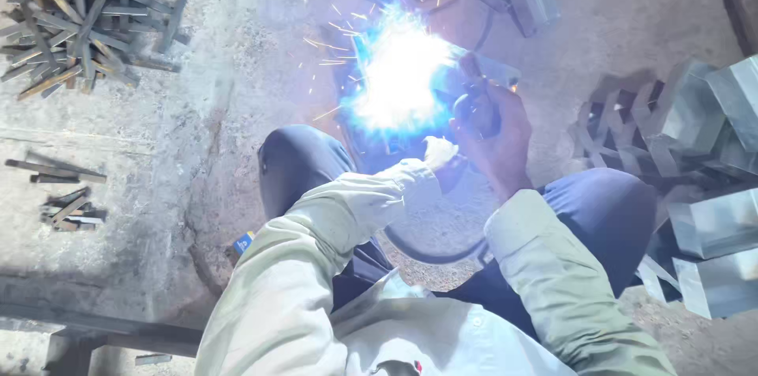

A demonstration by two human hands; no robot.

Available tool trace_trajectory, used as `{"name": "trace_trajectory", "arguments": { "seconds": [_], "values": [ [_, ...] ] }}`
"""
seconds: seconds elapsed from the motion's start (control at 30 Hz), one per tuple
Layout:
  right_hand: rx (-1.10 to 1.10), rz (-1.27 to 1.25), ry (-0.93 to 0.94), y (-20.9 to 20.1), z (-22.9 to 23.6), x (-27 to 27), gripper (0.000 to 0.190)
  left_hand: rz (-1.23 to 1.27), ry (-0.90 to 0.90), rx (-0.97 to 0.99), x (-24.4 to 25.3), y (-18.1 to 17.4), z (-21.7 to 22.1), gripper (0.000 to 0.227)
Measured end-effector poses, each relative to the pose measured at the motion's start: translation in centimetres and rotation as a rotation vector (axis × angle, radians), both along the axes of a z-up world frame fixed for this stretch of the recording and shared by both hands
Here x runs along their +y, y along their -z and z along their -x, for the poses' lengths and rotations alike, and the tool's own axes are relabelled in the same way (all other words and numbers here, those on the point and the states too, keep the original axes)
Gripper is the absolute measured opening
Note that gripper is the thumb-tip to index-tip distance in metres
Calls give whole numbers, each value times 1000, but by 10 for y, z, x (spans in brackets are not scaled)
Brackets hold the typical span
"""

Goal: The person sits on the floor and uses a welding torch to join seams on small rectangular metal boxes. They repeatedly pick up a box, weld the edges while sparks fly, and then place the finished box into a nearby stack.

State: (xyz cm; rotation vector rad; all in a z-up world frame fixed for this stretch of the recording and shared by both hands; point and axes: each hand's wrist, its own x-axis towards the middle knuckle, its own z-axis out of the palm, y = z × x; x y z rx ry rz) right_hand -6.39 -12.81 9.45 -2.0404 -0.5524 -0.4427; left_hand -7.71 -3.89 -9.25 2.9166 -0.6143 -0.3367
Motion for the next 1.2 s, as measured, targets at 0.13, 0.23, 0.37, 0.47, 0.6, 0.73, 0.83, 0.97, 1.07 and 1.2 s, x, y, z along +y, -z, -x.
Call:
{"name": "trace_trajectory", "arguments": {
  "seconds": [0.13,0.23,0.37,0.47,0.6,0.73,0.83,0.97,1.07,1.2],
  "values": [
    [-89,30,118,6,-8,-11,66,-9,-6,-65,0,11,1,8],
    [-53,-30,185,3,-14,-26,66,84,-18,-73,9,8,-7,10],
    [-9,-75,254,-2,-14,-36,68,359,-118,-259,20,-8,-22,18],
    [-33,-114,243,-11,-14,-41,67,236,-175,-274,21,-29,-41,20],
    [-18,-137,236,-24,-4,-58,66,396,-405,-84,28,-35,-61,55],
    [-43,-194,261,-32,-3,-67,68,596,-415,-62,33,-2,-108,70],
    [-11,-227,276,-34,-1,-71,67,978,-745,363,34,15,-122,90],
    [-4,-242,267,-31,2,-82,66,1251,-739,407,29,11,-125,87],
    [-33,-225,281,-28,8,-92,70,1285,-839,480,16,5,-124,78],
    [-37,-210,333,-29,7,-107,71,1374,-822,442,13,0,-128,62]
  ]
}}
